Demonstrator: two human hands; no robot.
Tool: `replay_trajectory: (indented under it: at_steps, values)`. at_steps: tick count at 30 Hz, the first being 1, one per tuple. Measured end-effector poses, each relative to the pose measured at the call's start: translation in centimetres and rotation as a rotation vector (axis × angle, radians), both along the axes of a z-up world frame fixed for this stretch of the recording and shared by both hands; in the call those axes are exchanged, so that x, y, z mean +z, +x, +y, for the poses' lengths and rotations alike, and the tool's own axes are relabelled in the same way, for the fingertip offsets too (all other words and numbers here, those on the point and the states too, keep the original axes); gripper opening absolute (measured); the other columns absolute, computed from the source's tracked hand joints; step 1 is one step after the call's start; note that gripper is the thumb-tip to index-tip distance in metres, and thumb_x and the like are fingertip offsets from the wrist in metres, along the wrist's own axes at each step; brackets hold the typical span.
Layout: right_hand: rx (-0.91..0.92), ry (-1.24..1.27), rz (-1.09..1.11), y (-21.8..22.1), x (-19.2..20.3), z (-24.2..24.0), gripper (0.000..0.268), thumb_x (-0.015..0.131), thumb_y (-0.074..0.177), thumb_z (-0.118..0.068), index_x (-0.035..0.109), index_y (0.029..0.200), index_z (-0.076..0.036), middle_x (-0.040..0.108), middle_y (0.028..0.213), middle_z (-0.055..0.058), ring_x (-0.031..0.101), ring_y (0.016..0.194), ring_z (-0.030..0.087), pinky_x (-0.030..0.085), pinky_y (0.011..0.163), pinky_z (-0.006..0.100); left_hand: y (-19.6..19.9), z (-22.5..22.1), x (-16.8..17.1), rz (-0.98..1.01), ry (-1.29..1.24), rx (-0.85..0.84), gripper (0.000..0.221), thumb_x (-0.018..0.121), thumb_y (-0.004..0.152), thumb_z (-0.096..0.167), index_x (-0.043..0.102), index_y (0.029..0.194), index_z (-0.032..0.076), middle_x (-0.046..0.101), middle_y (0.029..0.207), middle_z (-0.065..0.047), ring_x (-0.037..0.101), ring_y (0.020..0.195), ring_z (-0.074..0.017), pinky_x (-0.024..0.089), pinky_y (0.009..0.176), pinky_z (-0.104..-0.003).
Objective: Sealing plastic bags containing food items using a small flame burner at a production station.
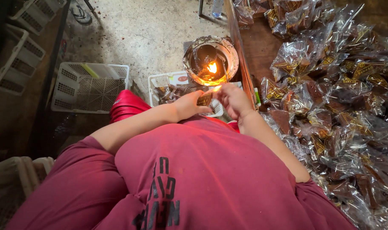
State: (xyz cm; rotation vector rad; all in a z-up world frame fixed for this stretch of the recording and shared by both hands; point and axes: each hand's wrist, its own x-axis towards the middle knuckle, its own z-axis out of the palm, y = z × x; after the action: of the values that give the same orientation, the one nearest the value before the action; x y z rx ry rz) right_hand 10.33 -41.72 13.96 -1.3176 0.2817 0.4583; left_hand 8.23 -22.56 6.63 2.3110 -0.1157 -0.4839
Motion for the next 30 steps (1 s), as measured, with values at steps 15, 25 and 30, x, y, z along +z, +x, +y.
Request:
replay_trajectory:
  at_steps: [15,25,30]
  values:
    - [-0.116,-0.015,-0.16,4.2,-6.2,-3.0,0.012,0.063,0.104,-0.032,0.063,0.113,-0.023,0.07,0.097,-0.006,0.066,0.084,0.006,0.052,0.074,0.017,3.0,-0.1,-4.2,0.542,-0.951,0.405,0.03,0.074,0.088,0.041,0.065,0.1,0.015,0.065,0.075,-0.009,0.063,0.059,-0.0249,0.043,0.053,-0.032]
    - [0.145,0.137,0.037,2.5,-7.4,-1.1,0.024,0.081,0.091,-0.032,0.067,0.108,-0.02,0.074,0.098,-0.005,0.07,0.081,0.01,0.06,0.076,0.026,0.6,0.0,-2.8,0.278,-0.861,0.127,0.049,0.088,0.079,0.015,0.064,0.119,0.0,0.067,0.087,-0.006,0.068,0.073,-0.0162,0.049,0.054,-0.021]
    - [0.289,0.076,-0.008,-0.2,-2.5,-0.7,0.021,0.08,0.092,-0.032,0.067,0.098,-0.017,0.071,0.087,-0.006,0.067,0.089,0.008,0.052,0.088,0.028,-0.6,1.2,0.6,0.139,-1.1,0.474,0.07,0.086,0.084,0.006,0.047,0.141,0.018,0.061,0.108,-0.012,0.069,0.097,-0.0235,0.062,0.078,-0.031]
